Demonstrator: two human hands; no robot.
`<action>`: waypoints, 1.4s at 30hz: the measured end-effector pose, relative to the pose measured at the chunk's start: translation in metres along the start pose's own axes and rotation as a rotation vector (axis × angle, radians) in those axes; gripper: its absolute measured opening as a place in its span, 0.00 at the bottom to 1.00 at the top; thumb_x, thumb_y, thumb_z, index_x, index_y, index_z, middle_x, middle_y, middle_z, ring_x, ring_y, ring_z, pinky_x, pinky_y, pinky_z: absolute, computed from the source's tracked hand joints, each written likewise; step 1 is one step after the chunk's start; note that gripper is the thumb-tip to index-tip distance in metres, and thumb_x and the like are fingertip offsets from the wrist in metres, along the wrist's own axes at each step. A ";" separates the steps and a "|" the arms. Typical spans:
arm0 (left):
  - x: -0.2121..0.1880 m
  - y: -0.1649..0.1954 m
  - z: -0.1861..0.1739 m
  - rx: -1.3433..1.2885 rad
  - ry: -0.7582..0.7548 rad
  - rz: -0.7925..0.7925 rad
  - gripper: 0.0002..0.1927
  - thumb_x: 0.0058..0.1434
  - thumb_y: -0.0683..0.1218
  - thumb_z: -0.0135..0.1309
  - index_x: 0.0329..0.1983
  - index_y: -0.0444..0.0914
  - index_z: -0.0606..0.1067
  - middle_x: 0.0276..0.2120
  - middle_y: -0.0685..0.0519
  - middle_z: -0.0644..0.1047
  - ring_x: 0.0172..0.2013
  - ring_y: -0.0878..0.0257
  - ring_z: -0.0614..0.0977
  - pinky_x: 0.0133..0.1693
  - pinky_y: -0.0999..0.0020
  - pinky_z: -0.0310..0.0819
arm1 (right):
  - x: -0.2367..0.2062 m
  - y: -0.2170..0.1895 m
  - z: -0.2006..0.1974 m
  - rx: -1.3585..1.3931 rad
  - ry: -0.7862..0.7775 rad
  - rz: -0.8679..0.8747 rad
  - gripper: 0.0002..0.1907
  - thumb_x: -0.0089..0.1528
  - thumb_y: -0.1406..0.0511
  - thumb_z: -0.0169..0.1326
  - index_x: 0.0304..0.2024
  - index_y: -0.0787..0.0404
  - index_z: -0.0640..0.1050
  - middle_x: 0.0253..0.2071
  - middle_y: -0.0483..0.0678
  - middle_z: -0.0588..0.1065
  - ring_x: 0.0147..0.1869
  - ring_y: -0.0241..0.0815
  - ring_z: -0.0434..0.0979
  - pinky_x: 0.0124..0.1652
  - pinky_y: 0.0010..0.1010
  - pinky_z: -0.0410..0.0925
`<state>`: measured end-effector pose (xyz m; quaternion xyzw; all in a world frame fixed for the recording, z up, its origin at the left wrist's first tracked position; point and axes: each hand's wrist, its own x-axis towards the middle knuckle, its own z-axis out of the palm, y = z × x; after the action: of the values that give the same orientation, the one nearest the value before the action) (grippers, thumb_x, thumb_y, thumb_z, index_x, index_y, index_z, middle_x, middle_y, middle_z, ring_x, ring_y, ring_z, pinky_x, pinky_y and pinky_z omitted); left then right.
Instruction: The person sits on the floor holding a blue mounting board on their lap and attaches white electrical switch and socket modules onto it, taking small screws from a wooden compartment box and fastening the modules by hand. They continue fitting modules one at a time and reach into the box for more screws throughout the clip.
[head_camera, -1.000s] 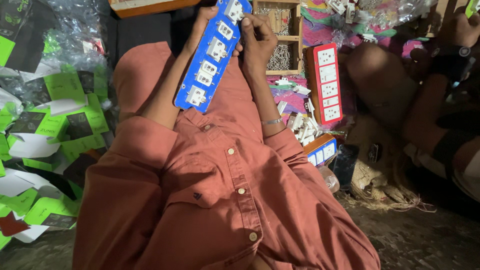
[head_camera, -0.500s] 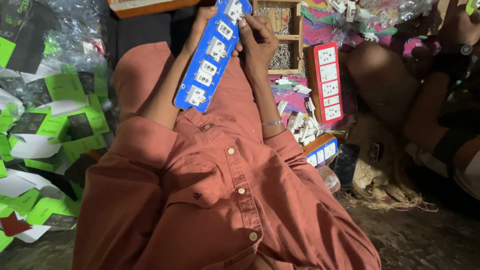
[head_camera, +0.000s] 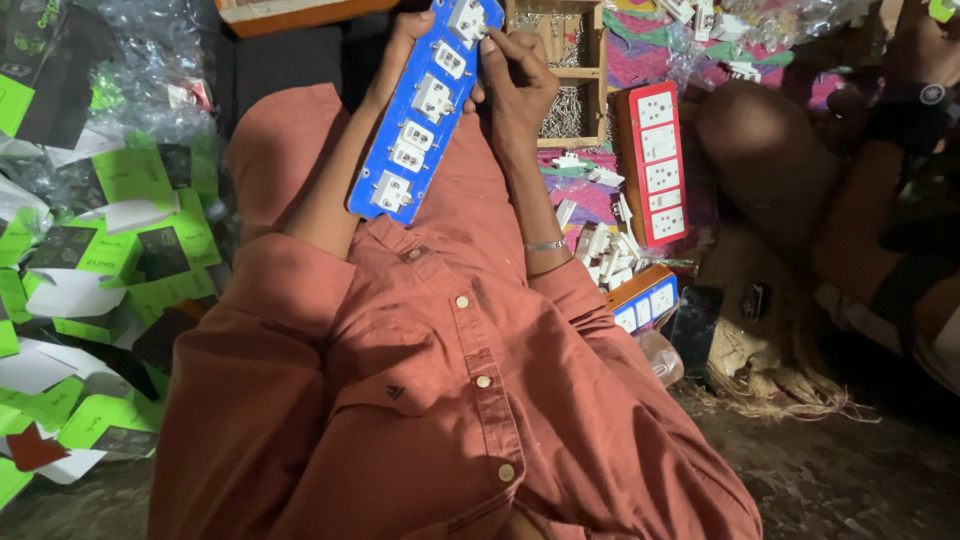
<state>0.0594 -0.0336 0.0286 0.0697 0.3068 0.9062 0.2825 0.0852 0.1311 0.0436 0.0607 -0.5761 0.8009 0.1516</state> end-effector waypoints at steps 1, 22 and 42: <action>0.001 0.000 0.000 -0.002 -0.001 -0.001 0.38 0.69 0.65 0.41 0.63 0.28 0.71 0.42 0.41 0.80 0.36 0.50 0.86 0.37 0.57 0.85 | 0.001 0.001 -0.001 -0.052 0.005 -0.041 0.08 0.68 0.74 0.60 0.49 0.75 0.82 0.45 0.44 0.70 0.38 0.32 0.73 0.36 0.25 0.67; 0.001 -0.001 -0.008 0.017 -0.067 -0.019 0.41 0.68 0.66 0.43 0.66 0.26 0.70 0.46 0.40 0.79 0.39 0.49 0.85 0.38 0.56 0.85 | -0.003 -0.016 0.006 0.058 -0.021 0.032 0.03 0.67 0.76 0.61 0.37 0.72 0.79 0.42 0.46 0.67 0.26 0.37 0.73 0.22 0.32 0.69; 0.003 -0.003 -0.015 -0.146 -0.034 -0.083 0.40 0.63 0.66 0.46 0.68 0.32 0.69 0.45 0.42 0.80 0.38 0.46 0.85 0.38 0.51 0.84 | -0.009 -0.015 0.008 -0.020 -0.066 0.010 0.06 0.64 0.78 0.59 0.32 0.71 0.76 0.44 0.46 0.69 0.29 0.32 0.73 0.25 0.26 0.70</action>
<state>0.0537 -0.0372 0.0144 0.0516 0.2376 0.9124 0.3294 0.0976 0.1265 0.0576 0.0827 -0.5893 0.7932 0.1291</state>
